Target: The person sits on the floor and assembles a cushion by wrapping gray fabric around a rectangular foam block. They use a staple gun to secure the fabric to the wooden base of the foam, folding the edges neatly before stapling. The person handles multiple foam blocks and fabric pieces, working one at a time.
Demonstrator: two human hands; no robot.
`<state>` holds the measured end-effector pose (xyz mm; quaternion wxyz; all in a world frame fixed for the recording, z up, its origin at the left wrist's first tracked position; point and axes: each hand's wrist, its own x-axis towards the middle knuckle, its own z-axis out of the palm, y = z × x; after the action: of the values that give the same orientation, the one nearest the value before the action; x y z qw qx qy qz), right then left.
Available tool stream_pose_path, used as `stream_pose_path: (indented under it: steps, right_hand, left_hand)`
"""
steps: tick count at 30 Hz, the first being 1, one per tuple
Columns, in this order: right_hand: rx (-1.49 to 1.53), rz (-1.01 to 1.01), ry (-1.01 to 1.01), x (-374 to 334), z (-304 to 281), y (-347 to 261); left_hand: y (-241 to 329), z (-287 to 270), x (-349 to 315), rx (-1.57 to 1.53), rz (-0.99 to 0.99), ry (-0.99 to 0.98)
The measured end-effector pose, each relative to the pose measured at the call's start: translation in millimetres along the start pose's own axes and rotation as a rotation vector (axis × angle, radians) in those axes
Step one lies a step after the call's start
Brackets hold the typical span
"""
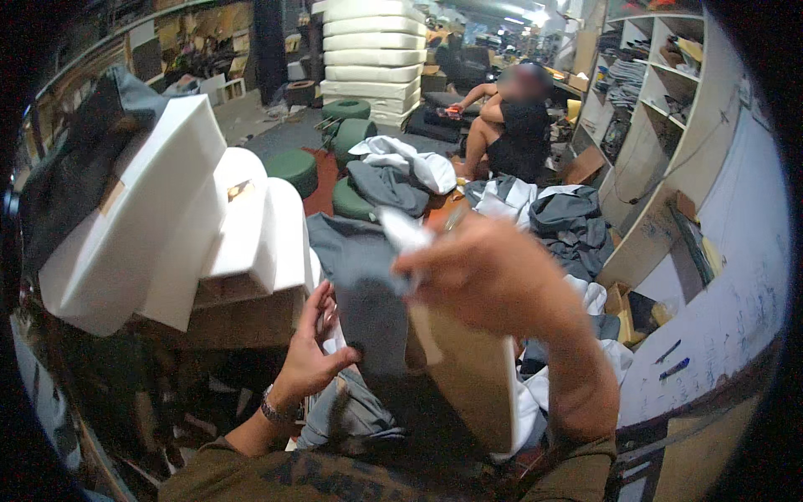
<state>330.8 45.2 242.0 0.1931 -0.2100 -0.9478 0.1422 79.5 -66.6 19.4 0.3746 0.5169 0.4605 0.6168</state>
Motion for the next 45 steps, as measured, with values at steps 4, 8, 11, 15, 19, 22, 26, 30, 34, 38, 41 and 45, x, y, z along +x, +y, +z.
stream_pose_path:
  steps: [4, 8, 11, 15, 19, 22, 26, 30, 34, 38, 41, 45]
  right_hand:
    - [-0.427, -0.123, 0.731, -7.8, -78.4, -21.9]
    - [0.181, 0.052, 1.130, -31.4, -96.7, -17.2]
    - [-0.231, 0.178, 1.214, -71.7, -68.4, 20.8]
    - [0.115, 0.298, 1.243, -161.2, 55.1, 82.1]
    - [0.385, 0.558, 0.885, -265.3, 194.6, 103.5]
    - [0.542, 0.940, 0.915, -301.7, 261.3, 103.2]
    - [-0.012, 0.759, 0.908, -302.7, 244.3, 110.0]
    - [-0.193, 0.645, 0.759, -277.2, 200.5, 115.9]
    - [-0.112, 0.676, 0.626, -265.3, 188.6, 129.7]
    - [-0.442, 0.594, 0.723, -266.0, 184.8, 156.3]
    - [-0.274, 0.620, 0.713, -267.7, 189.8, 154.9]
    - [0.096, 0.870, 0.809, -270.6, 204.4, 132.1]
  left_hand:
    - [4.7, 4.9, 2.9, 0.345, 0.019, -0.141]
    - [29.9, -0.8, 22.1, 0.073, 0.105, 0.003]
    - [48.4, -15.6, 39.5, -0.181, 0.224, 0.129]
    - [36.2, -42.4, 32.9, 0.042, 0.277, 0.261]
    - [-35.5, -38.1, -4.6, 0.194, 0.060, 0.243]
    - [-84.5, -28.0, -33.7, 0.292, -0.256, 0.201]
    - [-105.6, -34.2, -30.8, 0.307, -0.018, 0.193]
    - [-100.4, -30.6, -4.4, 0.396, -0.047, 0.118]
    - [-91.0, -19.5, 14.8, 0.659, 0.103, 0.119]
    - [-84.1, -19.3, 32.3, 0.774, 0.315, 0.063]
    - [-79.1, -29.2, 36.0, 0.904, 0.238, -0.040]
    - [-82.5, -40.3, 34.0, 0.728, -0.036, -0.051]
